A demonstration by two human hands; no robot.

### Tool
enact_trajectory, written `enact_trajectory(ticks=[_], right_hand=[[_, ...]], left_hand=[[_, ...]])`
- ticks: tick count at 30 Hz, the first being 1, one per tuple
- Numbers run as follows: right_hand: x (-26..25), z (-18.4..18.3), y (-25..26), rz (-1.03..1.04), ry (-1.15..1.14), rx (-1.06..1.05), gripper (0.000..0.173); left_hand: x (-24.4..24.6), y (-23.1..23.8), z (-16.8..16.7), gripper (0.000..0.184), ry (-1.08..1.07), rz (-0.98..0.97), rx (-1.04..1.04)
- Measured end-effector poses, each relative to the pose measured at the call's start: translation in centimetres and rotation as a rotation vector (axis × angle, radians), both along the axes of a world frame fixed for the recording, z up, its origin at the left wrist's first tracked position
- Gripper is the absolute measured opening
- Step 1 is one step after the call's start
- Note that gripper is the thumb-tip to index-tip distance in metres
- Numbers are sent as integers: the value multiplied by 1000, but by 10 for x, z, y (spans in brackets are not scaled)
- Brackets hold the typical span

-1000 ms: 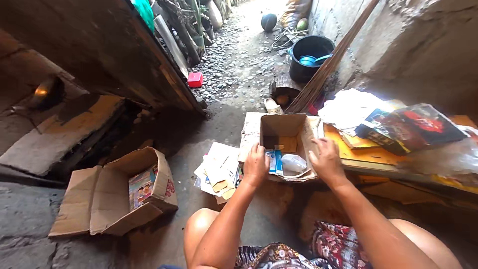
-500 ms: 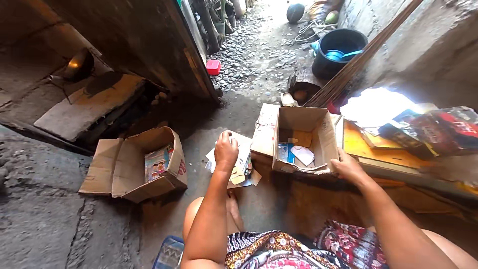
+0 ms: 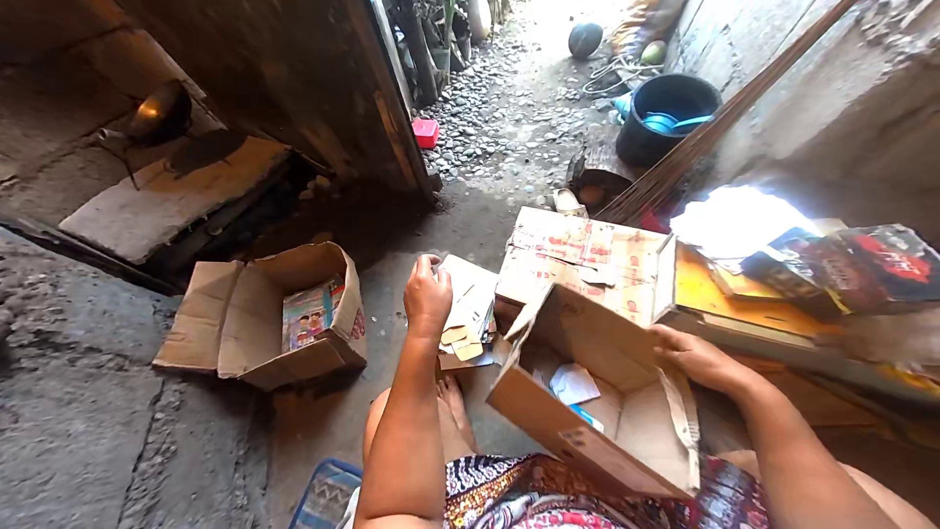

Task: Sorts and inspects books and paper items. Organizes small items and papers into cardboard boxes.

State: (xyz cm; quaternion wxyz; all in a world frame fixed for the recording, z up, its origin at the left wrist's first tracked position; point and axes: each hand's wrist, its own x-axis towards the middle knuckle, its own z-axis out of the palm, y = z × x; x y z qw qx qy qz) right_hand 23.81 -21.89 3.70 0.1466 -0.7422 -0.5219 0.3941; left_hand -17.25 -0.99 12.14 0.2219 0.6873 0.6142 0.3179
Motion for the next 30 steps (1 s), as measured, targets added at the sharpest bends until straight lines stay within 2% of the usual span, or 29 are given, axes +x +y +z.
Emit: enact_trajectory(ticks=[4, 9, 13, 18, 20, 22, 25, 30], right_hand=[[-24, -28, 16, 159, -230, -175, 41], [-39, -78, 25, 205, -326, -235, 42], [-48, -102, 29, 195, -327, -213, 46], [-49, -142, 29, 92, -153, -196, 49], [-46, -149, 30, 70, -174, -235, 52], [-46, -140, 35, 90, -232, -286, 53], [-52, -97, 45, 146, -245, -318, 49], [-58, 14, 55, 243, -280, -166, 47]], left_hand=[[-5, 0, 4, 29, -16, 7, 29], [-4, 3, 3, 28, -15, 10, 34], [2, 0, 3, 28, -11, -12, 32], [5, -3, -1, 29, 4, -46, 9], [6, 3, -3, 31, 22, -41, -45], [7, 11, -7, 33, 74, -32, -150], [15, 24, -23, 39, 213, -48, -351], [26, 49, -88, 48, 305, -60, -610]])
